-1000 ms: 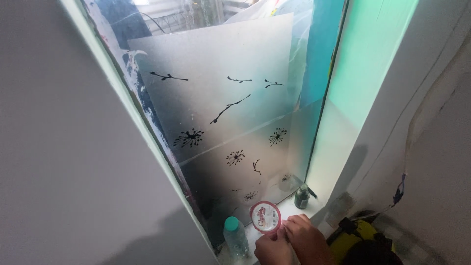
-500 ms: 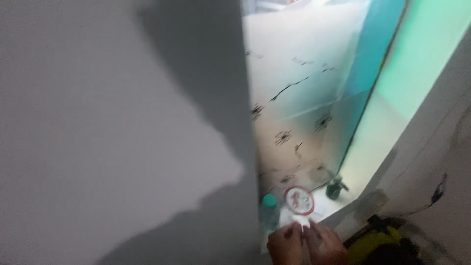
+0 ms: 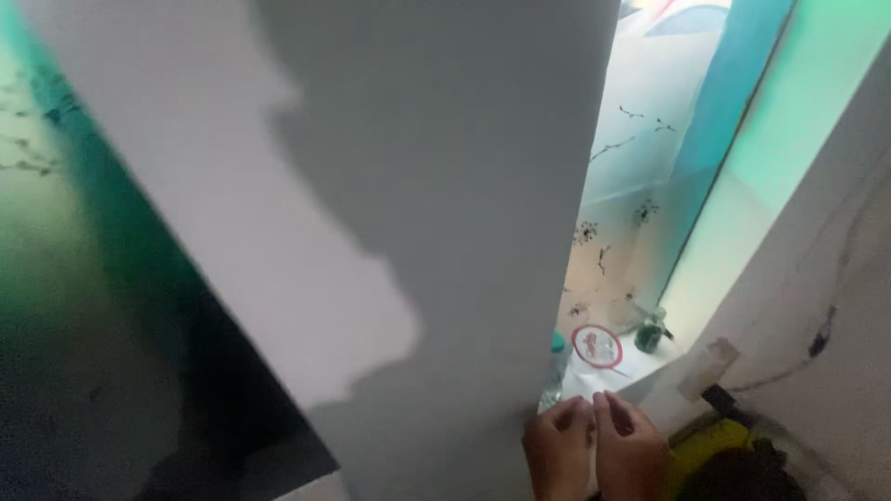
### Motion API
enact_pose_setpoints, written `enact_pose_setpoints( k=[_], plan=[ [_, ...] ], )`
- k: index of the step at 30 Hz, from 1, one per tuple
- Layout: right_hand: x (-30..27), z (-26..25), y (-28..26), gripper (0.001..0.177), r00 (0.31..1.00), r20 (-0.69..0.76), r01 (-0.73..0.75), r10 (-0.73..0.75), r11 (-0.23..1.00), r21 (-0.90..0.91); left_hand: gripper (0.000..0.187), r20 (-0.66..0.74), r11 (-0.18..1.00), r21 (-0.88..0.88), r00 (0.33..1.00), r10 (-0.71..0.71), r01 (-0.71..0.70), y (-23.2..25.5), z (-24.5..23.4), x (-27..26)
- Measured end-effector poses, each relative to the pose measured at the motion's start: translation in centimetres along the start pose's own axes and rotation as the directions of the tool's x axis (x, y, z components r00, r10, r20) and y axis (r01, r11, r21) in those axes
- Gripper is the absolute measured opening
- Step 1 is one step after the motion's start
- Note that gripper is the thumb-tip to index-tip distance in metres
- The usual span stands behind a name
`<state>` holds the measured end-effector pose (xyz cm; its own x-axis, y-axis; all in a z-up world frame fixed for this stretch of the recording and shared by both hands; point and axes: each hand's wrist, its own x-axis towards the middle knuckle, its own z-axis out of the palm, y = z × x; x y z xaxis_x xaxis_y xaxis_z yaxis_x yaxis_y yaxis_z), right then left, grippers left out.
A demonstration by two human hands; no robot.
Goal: Cleaning a frosted glass window panel with a cloth and cleaning solution.
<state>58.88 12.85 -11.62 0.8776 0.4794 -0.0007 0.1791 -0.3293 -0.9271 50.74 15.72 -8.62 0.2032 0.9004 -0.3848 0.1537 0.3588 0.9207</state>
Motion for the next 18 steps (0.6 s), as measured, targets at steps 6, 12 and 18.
enact_pose_setpoints(
  k=[6,12,18],
  plan=[
    [-5.7,-0.5,-1.3,0.031,0.990,-0.081,0.111,-0.117,0.991,-0.070,0.034,-0.060,0.981,-0.066,0.983,0.176,-0.180,-0.2,-5.3,-3.7],
    [-13.6,0.1,-4.5,0.027,0.968,-0.043,0.242,-0.246,0.968,-0.072,0.029,-0.110,0.988,-0.072,0.985,0.131,-0.140,0.2,-11.7,-8.3],
    [-21.8,5.7,-3.0,0.025,0.934,0.072,0.354,-0.350,0.934,-0.051,0.018,-0.194,0.960,-0.228,0.974,0.117,-0.161,-2.0,-21.3,-11.1]
  ],
)
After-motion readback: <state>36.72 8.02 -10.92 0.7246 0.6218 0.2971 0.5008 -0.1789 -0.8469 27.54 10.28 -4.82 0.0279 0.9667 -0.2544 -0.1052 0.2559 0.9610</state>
